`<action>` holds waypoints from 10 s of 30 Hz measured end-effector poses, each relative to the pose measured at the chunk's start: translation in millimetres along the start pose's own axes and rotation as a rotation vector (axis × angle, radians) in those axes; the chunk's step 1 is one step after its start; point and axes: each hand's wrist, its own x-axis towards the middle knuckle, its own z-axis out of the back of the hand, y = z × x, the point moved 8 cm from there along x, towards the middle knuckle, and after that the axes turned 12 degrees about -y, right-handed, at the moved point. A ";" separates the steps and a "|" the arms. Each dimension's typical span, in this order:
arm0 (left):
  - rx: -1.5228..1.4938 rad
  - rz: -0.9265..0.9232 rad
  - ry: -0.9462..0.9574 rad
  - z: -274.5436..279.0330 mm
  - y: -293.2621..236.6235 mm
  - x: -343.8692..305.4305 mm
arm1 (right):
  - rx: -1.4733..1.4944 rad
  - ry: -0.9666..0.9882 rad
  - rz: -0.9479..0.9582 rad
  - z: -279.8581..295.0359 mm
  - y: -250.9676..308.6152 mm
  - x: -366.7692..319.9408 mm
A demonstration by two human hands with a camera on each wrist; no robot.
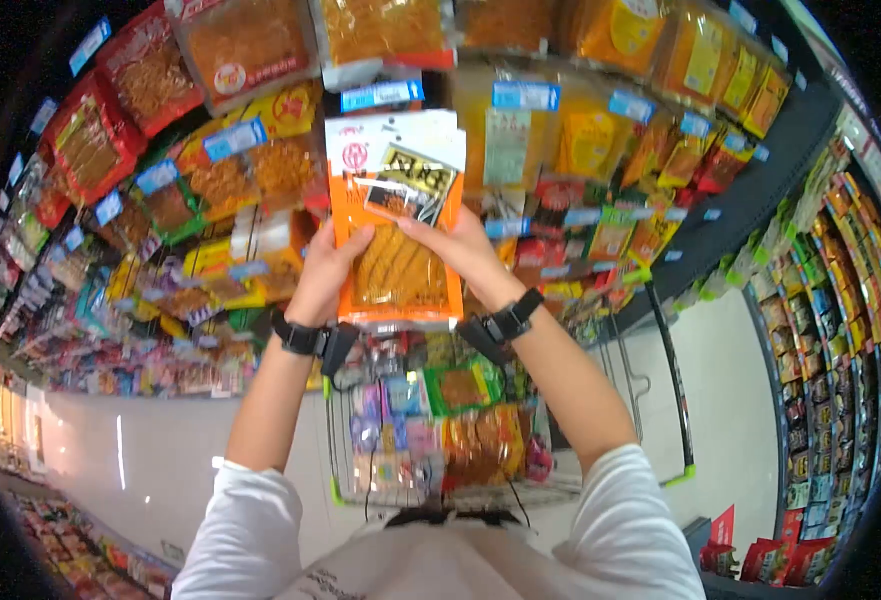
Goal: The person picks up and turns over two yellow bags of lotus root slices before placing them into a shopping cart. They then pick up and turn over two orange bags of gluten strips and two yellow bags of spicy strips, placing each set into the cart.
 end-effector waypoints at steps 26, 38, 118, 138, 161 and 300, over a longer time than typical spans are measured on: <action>0.179 0.212 -0.229 -109.9 45.7 -459.1 | 0.207 0.028 -0.211 150.3 -1.0 -433.1; 0.170 0.207 -0.190 5.5 32.5 -476.3 | 0.016 -0.093 -0.156 54.9 -5.1 -460.9; -0.142 0.357 -0.294 214.4 -25.6 -459.4 | 0.430 -0.193 -0.502 -76.0 -61.3 -430.6; -0.256 0.364 -0.306 219.5 -14.3 -454.3 | 0.527 -0.121 -0.431 -79.2 -50.8 -430.0; -0.439 0.489 -0.367 232.0 18.7 -461.1 | 0.687 -0.158 -0.574 -91.8 -46.4 -446.4; -0.339 0.521 -0.104 -112.5 143.9 -325.9 | 0.280 -0.301 -0.025 207.6 -48.3 -303.9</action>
